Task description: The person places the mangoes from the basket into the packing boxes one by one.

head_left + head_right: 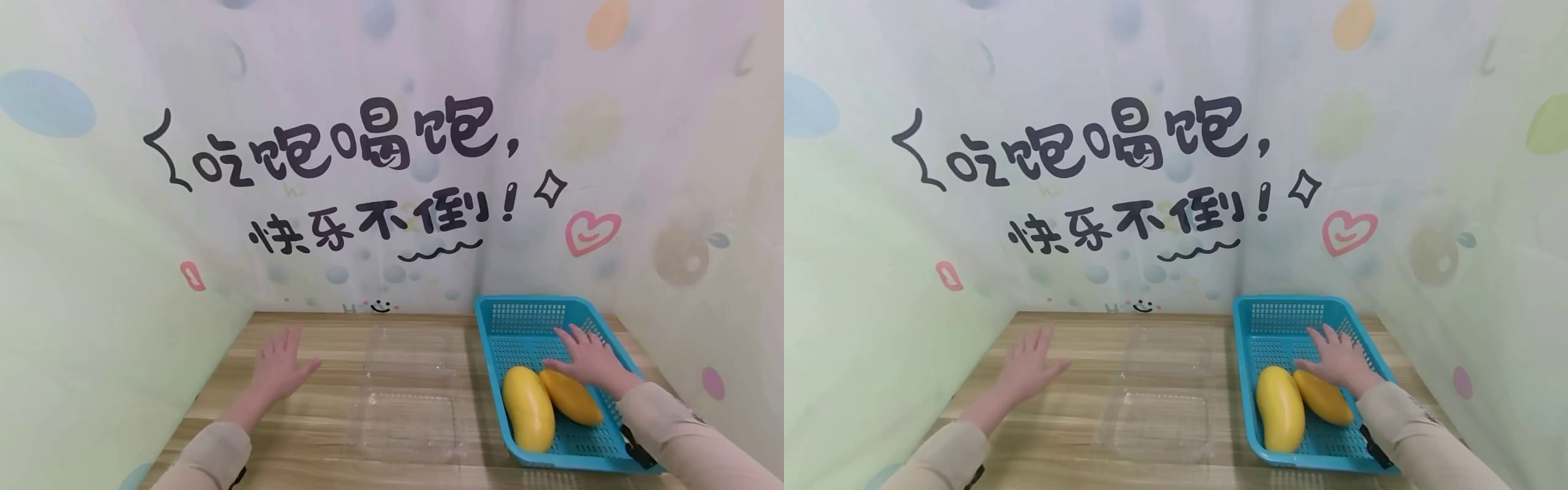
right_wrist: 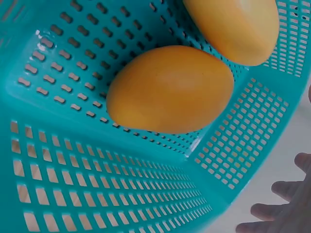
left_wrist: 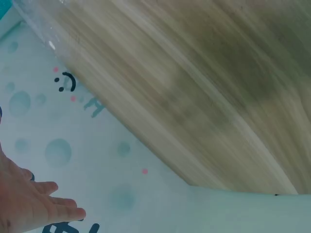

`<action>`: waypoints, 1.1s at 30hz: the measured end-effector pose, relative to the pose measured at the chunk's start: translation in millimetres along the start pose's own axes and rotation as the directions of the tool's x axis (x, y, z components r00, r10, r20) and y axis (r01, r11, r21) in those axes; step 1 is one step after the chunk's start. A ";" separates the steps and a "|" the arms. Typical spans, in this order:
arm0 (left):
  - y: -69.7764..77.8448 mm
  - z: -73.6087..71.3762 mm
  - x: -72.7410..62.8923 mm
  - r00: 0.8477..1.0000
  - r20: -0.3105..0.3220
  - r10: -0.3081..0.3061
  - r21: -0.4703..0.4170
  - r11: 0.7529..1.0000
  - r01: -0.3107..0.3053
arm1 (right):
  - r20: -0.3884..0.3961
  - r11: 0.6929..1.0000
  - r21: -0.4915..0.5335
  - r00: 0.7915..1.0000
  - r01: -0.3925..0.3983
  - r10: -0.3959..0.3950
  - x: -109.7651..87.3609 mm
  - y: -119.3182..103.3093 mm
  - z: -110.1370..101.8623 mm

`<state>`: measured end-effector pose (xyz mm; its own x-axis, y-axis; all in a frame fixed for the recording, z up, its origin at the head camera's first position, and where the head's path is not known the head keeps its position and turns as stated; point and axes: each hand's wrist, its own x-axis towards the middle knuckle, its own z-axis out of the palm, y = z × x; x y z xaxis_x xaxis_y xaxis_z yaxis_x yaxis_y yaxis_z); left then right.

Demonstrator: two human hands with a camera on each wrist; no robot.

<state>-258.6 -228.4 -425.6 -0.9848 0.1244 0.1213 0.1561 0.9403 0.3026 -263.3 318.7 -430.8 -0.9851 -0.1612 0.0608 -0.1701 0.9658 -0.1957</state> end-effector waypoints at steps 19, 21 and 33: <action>51.1 52.8 -50.4 0.963 0.191 0.190 -0.163 0.974 -0.160 | 0.371 1.000 -0.002 0.928 -0.021 0.020 16.4 -10.9 10.2; 55.0 56.7 -55.5 0.957 0.209 0.202 -0.188 0.969 -0.163 | 0.377 1.000 -0.007 0.926 -0.016 0.017 18.2 -10.0 12.6; 60.1 74.1 -67.2 0.942 0.233 0.241 -0.214 0.958 -0.192 | 0.467 0.996 0.025 0.882 -0.084 0.062 18.8 -6.5 21.0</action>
<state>-188.8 -156.7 -485.6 -0.9082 0.4172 -0.0329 0.3546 0.8089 0.4691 -281.4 305.1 -448.9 -0.8921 -0.1770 -0.4156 -0.0878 0.9704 -0.2249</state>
